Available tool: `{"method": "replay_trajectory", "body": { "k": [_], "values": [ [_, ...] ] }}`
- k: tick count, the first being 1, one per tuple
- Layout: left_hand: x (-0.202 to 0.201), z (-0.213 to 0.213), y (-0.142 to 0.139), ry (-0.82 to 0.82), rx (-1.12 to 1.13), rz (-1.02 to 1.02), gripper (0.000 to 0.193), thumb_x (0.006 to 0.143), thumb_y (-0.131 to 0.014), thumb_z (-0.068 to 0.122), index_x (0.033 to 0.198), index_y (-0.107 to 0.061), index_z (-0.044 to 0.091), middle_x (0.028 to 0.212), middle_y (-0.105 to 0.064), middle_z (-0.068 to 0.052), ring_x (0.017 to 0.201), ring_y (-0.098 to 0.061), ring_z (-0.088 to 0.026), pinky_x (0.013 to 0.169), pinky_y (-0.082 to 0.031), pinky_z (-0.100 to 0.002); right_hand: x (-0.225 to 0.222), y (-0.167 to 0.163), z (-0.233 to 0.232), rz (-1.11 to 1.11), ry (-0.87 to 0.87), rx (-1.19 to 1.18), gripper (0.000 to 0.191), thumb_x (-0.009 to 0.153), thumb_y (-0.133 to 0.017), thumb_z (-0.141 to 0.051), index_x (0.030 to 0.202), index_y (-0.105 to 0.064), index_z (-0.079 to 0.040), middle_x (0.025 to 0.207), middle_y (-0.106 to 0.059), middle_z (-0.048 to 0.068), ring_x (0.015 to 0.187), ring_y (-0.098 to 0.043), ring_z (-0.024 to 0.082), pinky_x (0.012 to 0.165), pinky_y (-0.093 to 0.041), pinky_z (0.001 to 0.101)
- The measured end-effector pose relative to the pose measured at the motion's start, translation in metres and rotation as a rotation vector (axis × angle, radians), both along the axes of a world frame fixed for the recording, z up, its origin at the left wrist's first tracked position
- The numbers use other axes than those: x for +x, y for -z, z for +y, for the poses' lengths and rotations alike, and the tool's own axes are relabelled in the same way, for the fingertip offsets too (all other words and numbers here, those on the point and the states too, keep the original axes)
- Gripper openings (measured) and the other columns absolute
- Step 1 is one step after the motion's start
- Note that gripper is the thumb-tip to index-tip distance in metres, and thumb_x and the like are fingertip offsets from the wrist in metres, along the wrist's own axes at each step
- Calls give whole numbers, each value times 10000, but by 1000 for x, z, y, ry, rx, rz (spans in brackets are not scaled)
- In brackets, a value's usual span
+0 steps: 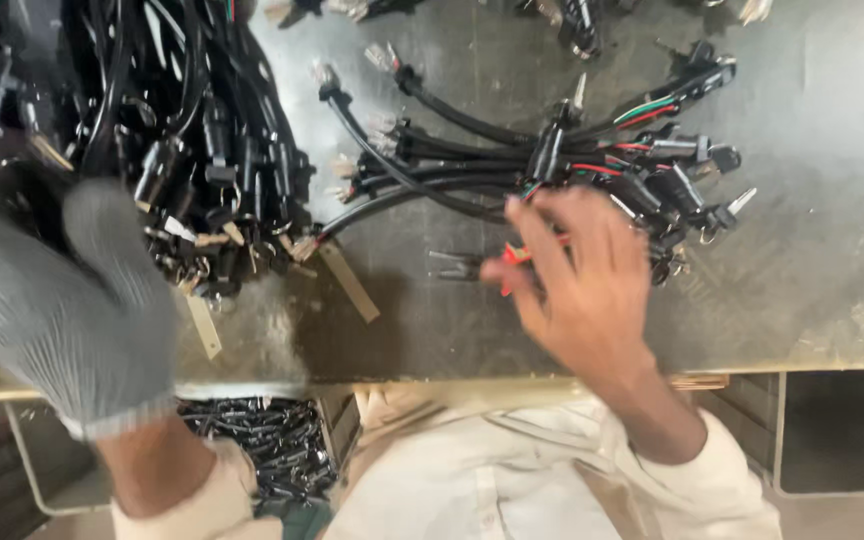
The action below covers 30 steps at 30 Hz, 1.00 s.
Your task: The person repeatedly picks up wire harnesses from a pile on a metal table, uses red-handled pliers to crimp a connector onto the end of each harness, and places the finished item into a separate pile. The person wears a glove on the left hand and handles the harnesses one at a time.
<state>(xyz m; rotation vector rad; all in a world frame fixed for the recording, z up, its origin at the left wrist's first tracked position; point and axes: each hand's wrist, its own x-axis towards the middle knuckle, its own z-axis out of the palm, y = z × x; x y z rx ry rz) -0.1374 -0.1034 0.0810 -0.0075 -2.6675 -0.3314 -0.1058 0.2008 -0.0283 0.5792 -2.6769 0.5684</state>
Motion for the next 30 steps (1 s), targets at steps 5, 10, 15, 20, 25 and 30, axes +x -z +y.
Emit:
{"method": "replay_trajectory", "body": {
  "k": [5, 10, 15, 20, 25, 30],
  "values": [
    [31, 34, 20, 73, 247, -98, 261, 930, -680, 126, 1188, -651, 100, 941, -734, -89, 762, -683, -206, 665, -544, -338, -50, -25, -8, 51, -48, 76, 214, 856, -804, -292, 915, -730, -100, 1203, -656, 71, 1145, -635, 301, 954, -482, 462],
    [38, 108, 46, 402, 773, -291, 300, 912, -749, 175, 1178, -642, 88, 904, -702, -117, 796, -670, -239, 745, -561, -364, -42, -61, 5, -247, 220, -598, 224, 986, -700, -244, 925, -710, -29, 953, -692, 108, 870, -671, 247, 804, -500, 392],
    [34, 153, 37, 596, 1035, -730, 542, 877, -763, 179, 1383, -582, 105, 993, -734, -122, 894, -720, -223, 781, -590, -345, 0, -65, 12, -328, -66, -997, 325, 1087, -496, -227, 957, -630, 40, 1139, -661, 200, 1068, -650, 353, 999, -504, 437],
    [48, 155, 68, 749, 1234, -587, 314, 1022, -642, 215, 1284, -621, 43, 1103, -681, -90, 1026, -654, -184, 887, -552, -318, -3, -66, 22, -696, 18, -1894, 457, 1077, -373, -341, 1011, -642, 22, 989, -665, 166, 917, -709, 318, 909, -541, 453],
    [51, 173, 90, 336, 2207, -688, 306, 1075, -638, 214, 1310, -621, 19, 874, -598, -44, 770, -538, -141, 669, -455, -281, 48, -86, -12, -591, -589, -1327, 278, 1190, -474, -234, 1255, -523, 31, 1095, -717, 152, 902, -710, 292, 845, -564, 424],
    [38, 166, 57, 688, 1660, -1079, 344, 1070, -623, 267, 1275, -598, -7, 1013, -617, -53, 949, -588, -163, 806, -495, -291, 50, -111, 11, -284, -299, -731, 210, 988, -625, -155, 1137, -589, -11, 921, -722, 83, 757, -708, 255, 715, -541, 391]
  ]
}}
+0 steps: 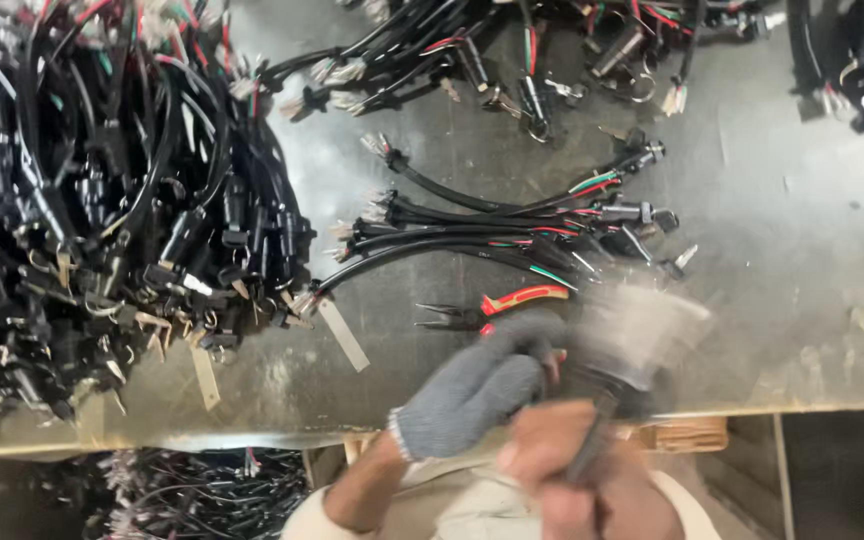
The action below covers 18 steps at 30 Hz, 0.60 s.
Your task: The person repeatedly picks up wire harnesses from a pile on a metal table, uses red-handled pliers to crimp a connector onto the end of each harness, and places the finished item into a separate pile. The person wears a glove on the left hand and handles the harnesses one at a time.
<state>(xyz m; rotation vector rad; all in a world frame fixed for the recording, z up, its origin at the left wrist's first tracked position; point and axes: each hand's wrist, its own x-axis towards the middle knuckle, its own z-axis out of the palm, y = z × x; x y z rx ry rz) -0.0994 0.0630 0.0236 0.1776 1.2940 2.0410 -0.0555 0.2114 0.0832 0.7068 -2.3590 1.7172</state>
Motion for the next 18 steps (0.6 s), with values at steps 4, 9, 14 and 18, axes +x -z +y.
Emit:
{"method": "replay_trajectory", "body": {
  "k": [4, 9, 14, 18],
  "values": [
    [1, -30, -21, -588, 175, 59, 424, 998, -667, 338, 1247, -615, -1, 1070, -676, -86, 985, -645, -204, 854, -540, -335, -14, 8, 1, 76, 99, 439, 169, 870, -748, -151, 967, -651, -51, 724, -670, 72, 614, -665, 288, 563, -477, 419],
    [15, -31, -29, -100, -151, 233, 450, 951, -727, 318, 1254, -659, -8, 1065, -716, -98, 922, -644, -193, 813, -532, -321, -16, 35, -10, 64, 105, 360, 69, 813, -704, -73, 866, -659, -77, 706, -634, 109, 625, -614, 349, 610, -466, 453],
    [-7, -10, -38, -309, -195, 132, 481, 904, -787, 298, 1261, -702, -15, 1059, -756, -110, 860, -642, -183, 771, -525, -306, -38, 6, 14, 341, 244, 347, 229, 736, -657, 8, 862, -618, -179, 927, -693, 70, 971, -684, 339, 851, -486, 433],
    [0, 15, -31, -28, -484, 300, 477, 849, -851, 267, 1234, -696, 31, 1044, -765, -70, 886, -688, -165, 800, -574, -311, -46, -49, 22, -53, 159, 14, 440, 730, -541, -51, 1158, -627, 0, 1160, -686, 170, 1081, -647, 304, 1003, -489, 427]
  ]
}}
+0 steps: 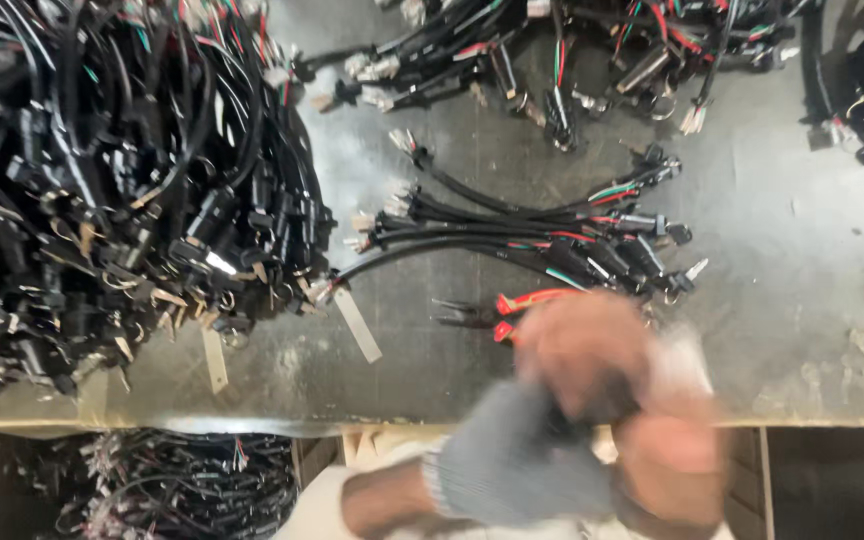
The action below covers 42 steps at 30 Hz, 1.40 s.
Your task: The person repeatedly picks up wire harnesses from a pile on a metal table, uses red-handled pliers to crimp a connector onto the end of each harness, and places the finished item into a separate pile. The person wears a glove on the left hand and handles the harnesses one at a time.
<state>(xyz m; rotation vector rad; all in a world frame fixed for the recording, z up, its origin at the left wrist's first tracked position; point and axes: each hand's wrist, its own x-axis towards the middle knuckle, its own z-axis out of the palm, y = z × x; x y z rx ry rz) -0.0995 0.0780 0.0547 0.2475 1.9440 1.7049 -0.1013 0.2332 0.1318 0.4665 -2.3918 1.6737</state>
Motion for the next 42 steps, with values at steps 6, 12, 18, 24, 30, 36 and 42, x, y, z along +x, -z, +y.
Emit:
{"method": "replay_trajectory", "body": {
  "k": [6, 12, 18, 24, 30, 36, 42],
  "values": [
    [55, 12, -31, -2, 281, -31, 532, 875, -835, 305, 1273, -584, 59, 986, -692, -22, 886, -666, -113, 815, -568, -306, -12, -28, 14, 181, -134, -566, 448, 805, -555, -120, 1236, -605, -5, 1118, -670, 146, 1022, -614, 257, 942, -474, 389],
    [13, -23, -31, 63, 61, 671, 157, 1026, -662, 260, 1086, -660, 114, 977, -680, -43, 944, -673, -240, 913, -510, -401, -7, 0, 30, 220, -251, -780, 468, 881, -569, -189, 1313, -583, -10, 1076, -654, 123, 963, -580, 211, 881, -459, 350],
    [11, -48, -19, 274, 595, 4, 242, 1132, -539, 289, 1081, -666, 90, 1018, -654, -60, 941, -634, -209, 860, -522, -351, -26, 53, 29, 70, -54, -965, 498, 956, -582, -258, 1391, -561, -15, 1034, -638, 99, 905, -546, 164, 820, -445, 312],
    [-27, -65, -30, -107, 20, 347, 152, 943, -649, 110, 1087, -689, 83, 966, -706, -66, 939, -678, -221, 864, -553, -338, 16, 127, 2, -753, -249, -282, 536, 1032, -596, -326, 1468, -539, -20, 991, -622, 75, 846, -512, 118, 759, -430, 273],
    [4, -31, 20, -496, 269, 470, 274, 934, -764, 51, 1191, -679, 89, 1178, -656, -90, 1113, -635, -230, 973, -548, -336, 14, 132, 2, -392, -170, -229, 459, 997, -625, -217, 1373, -465, -7, 1233, -642, 39, 1144, -609, 112, 1000, -459, 314],
    [17, -37, 28, -603, 52, 213, 684, 786, -919, 139, 1364, -568, 38, 1150, -697, -80, 1060, -667, -157, 935, -580, -311, 4, 127, -1, -35, -144, 101, 398, 911, -616, 3, 1303, -554, -27, 1185, -677, 106, 1139, -606, 249, 1040, -429, 394],
    [0, -39, 1, -471, -131, 180, 870, 734, -930, 221, 1453, -492, 6, 1092, -750, -103, 991, -717, -152, 895, -584, -299, 8, 125, 4, -106, -156, 45, 515, 820, -517, 97, 1322, -568, -8, 1194, -692, 117, 1016, -640, 271, 765, -567, 258]
  ]
}}
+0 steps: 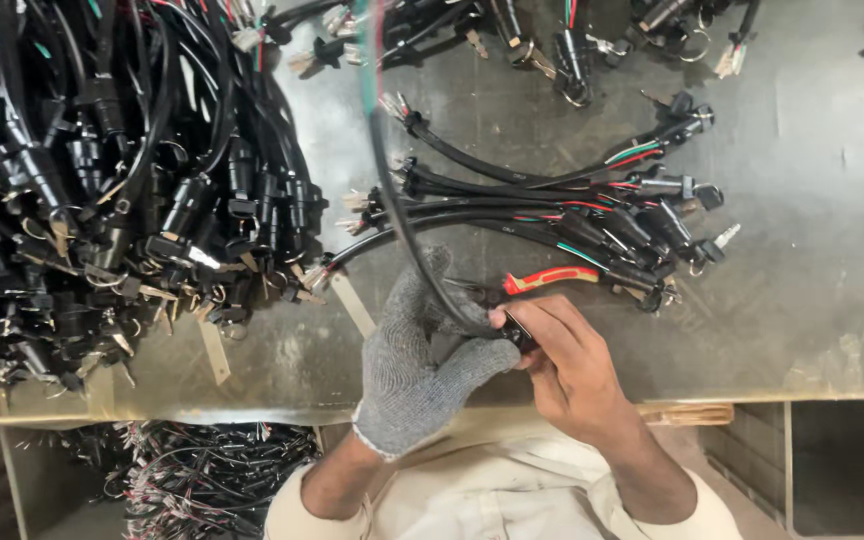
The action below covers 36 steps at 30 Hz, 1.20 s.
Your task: The person repeatedly picks up wire harnesses from a pile on a metal table, uses red-handled pliers to crimp a connector onto the end of each harness, and places the finished item into a separate pile. The person wears a glove on the left hand and handles the harnesses one at a time.
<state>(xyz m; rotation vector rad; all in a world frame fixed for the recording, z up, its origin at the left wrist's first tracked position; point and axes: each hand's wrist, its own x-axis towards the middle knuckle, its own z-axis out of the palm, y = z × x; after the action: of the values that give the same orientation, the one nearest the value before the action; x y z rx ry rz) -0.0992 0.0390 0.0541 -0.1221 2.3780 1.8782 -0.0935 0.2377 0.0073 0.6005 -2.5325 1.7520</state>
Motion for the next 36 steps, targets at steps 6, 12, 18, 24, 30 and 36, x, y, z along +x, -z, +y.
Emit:
{"method": "replay_trajectory", "body": {
  "k": [6, 12, 18, 24, 30, 36],
  "values": [
    [-10, -6, -4, 157, -36, 42, 771, 822, -879, 214, 1445, -474, 8, 1009, -786, -75, 929, -761, -166, 863, -592, -302, 10, 4, -7, -65, 40, -52, 369, 968, -575, -3, 1331, -532, 47, 1086, -705, 128, 773, -668, 180, 739, -539, 262],
    [1, 14, -13, 56, -75, 212, 620, 966, -726, 146, 1484, -417, 2, 1067, -742, -72, 923, -745, -226, 865, -601, -320, 1, 18, -4, -425, -16, -217, 257, 1005, -577, -198, 1160, -614, 4, 714, -513, 12, 634, -452, 104, 586, -381, 264],
    [-10, -3, -3, 356, -142, 419, 374, 886, -675, 176, 1241, -645, 61, 1306, -647, -186, 1243, -580, -384, 1095, -415, -465, 0, 6, -3, -428, -147, -357, 278, 974, -548, -190, 1113, -633, 34, 803, -550, 9, 698, -464, 92, 606, -399, 274],
    [-4, -10, 10, 347, 13, 276, 397, 968, -668, 187, 1345, -657, 61, 1390, -654, -129, 1323, -593, -343, 1172, -439, -438, 3, 29, -8, -551, -95, -139, 174, 953, -594, -143, 997, -641, 18, 713, -541, 32, 635, -456, 120, 589, -410, 307],
    [-5, -20, 9, 554, 329, 171, 270, 887, -791, 208, 1123, -755, 84, 1256, -714, -83, 1303, -583, -326, 1145, -438, -439, 39, 72, 39, -295, -375, -259, 240, 970, -664, -125, 1085, -462, -65, 1028, -433, 54, 978, -455, 125, 1073, -450, 396],
    [-5, -13, 7, 510, 288, 191, 123, 956, -750, 222, 1052, -782, 153, 1096, -757, 49, 1176, -683, -190, 1159, -401, -391, 61, 100, 32, -805, -230, -604, 591, 935, -679, -185, 1384, -355, 21, 1298, -494, 83, 1187, -503, 162, 1005, -449, 366]
  ]
}}
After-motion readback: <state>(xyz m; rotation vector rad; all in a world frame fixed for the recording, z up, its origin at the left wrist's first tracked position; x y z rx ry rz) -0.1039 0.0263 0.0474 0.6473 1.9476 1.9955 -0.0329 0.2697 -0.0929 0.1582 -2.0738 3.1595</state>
